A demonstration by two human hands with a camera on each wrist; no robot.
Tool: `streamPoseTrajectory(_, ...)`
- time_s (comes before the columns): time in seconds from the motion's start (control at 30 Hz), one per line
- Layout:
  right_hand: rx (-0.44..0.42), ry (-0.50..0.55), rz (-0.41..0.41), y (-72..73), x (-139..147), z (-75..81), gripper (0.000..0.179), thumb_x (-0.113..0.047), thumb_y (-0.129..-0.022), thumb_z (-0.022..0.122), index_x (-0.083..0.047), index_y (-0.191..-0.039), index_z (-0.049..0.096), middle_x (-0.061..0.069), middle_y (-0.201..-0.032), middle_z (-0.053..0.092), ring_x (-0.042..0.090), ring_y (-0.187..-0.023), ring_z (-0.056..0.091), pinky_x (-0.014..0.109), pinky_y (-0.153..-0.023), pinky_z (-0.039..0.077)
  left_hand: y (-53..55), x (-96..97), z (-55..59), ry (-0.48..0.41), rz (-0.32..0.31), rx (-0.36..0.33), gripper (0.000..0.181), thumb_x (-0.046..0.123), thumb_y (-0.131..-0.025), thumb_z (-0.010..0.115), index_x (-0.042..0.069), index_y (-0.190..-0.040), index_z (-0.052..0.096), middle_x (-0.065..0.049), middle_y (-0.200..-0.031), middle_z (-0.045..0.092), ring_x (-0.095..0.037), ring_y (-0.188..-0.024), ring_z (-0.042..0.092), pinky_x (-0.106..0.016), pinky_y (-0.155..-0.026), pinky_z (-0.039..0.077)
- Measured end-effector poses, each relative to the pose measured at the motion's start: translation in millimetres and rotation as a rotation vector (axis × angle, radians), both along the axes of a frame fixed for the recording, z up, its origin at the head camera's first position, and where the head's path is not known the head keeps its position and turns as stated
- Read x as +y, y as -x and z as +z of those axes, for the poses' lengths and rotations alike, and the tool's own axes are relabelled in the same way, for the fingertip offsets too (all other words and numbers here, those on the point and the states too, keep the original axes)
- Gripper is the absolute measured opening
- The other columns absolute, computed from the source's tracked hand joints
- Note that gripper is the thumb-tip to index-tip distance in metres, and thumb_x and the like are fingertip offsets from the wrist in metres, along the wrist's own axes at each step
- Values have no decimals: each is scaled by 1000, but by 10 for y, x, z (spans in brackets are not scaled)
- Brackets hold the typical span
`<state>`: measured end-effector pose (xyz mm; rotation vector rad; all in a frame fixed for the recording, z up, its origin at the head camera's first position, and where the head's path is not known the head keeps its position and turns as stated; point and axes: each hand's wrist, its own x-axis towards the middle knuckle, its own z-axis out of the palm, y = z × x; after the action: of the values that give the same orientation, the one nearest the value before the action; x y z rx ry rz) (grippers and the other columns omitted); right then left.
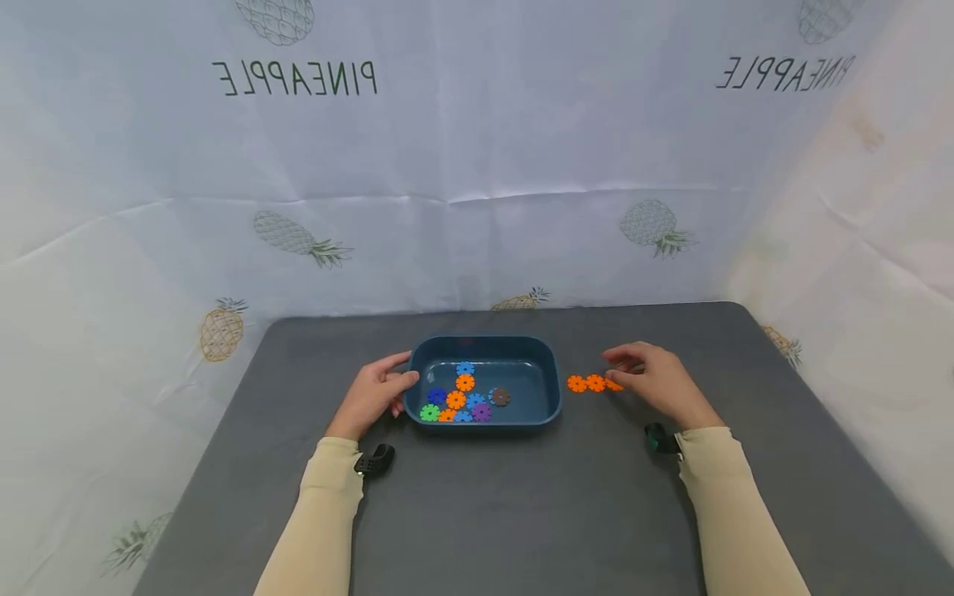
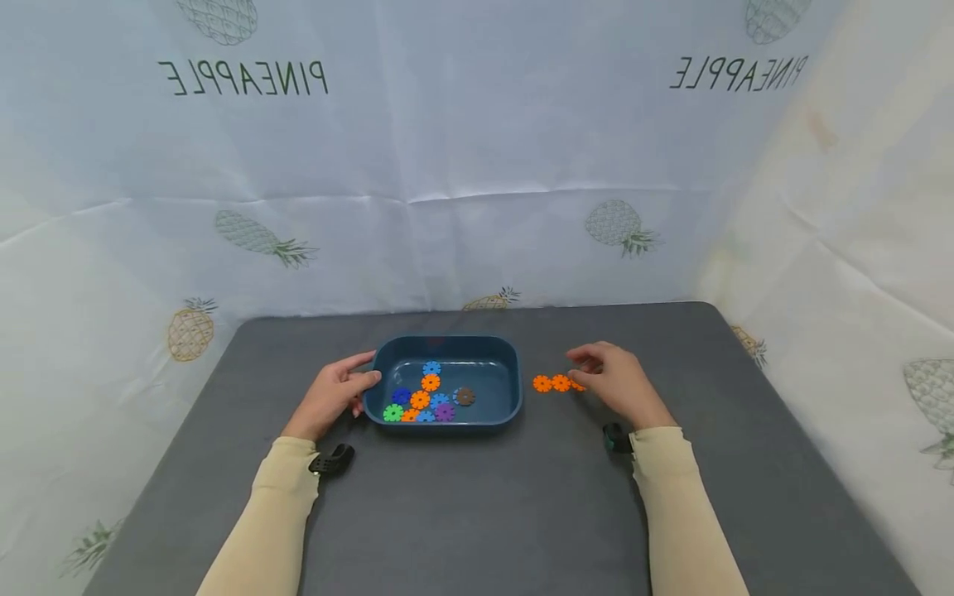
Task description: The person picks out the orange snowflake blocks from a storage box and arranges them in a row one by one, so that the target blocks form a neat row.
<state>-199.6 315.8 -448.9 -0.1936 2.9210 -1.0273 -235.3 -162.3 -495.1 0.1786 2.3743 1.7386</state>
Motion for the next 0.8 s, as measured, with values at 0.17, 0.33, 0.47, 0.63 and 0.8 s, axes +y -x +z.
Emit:
streamPoseTrajectory(0.17, 16, -6, 88, 59, -258, 190, 37, -19, -103, 75, -10, -138, 72, 15, -127, 73, 29, -110, 70, 52, -95, 61, 17, 0, -26, 7, -6, 11, 62, 29, -103, 75, 9, -158, 55, -1, -67, 64, -19, -57, 59, -30, -57, 57)
streamPoseTrajectory(0.33, 43, -28, 200, 248, -614, 406, 34, -14, -103, 73, -11, -137, 73, 13, -130, 73, 27, -112, 69, 52, -99, 60, 35, 3, -10, 14, -5, 35, 62, 28, -103, 75, 8, -158, 55, -1, -67, 65, -20, -58, 59, -30, -57, 56)
streamPoseTrajectory(0.47, 41, -72, 319, 405, -934, 521, 32, -14, -103, 74, -11, -135, 74, 10, -127, 74, 25, -110, 70, 48, -97, 61, 33, 18, 2, 3, -13, 26, 61, 28, -103, 75, 9, -158, 55, -2, -69, 66, -20, -58, 60, -29, -58, 57)
streamPoseTrajectory(0.63, -1, -169, 475, 556, -1334, 552, 33, -14, -103, 75, -13, -136, 74, 10, -132, 72, 26, -114, 69, 45, -99, 61, 18, 12, 17, -18, -7, 28, 60, 26, -103, 74, 8, -157, 56, -4, -70, 68, -20, -59, 61, -30, -57, 57)
streamPoseTrajectory(0.8, -24, -289, 609, 654, -1709, 478, 33, -15, -101, 77, -12, -134, 76, 13, -130, 72, 31, -116, 68, 45, -101, 60, 6, -23, -28, -28, -14, 36, 59, 26, -103, 74, 7, -156, 57, -6, -70, 68, -20, -58, 60, -31, -56, 57)
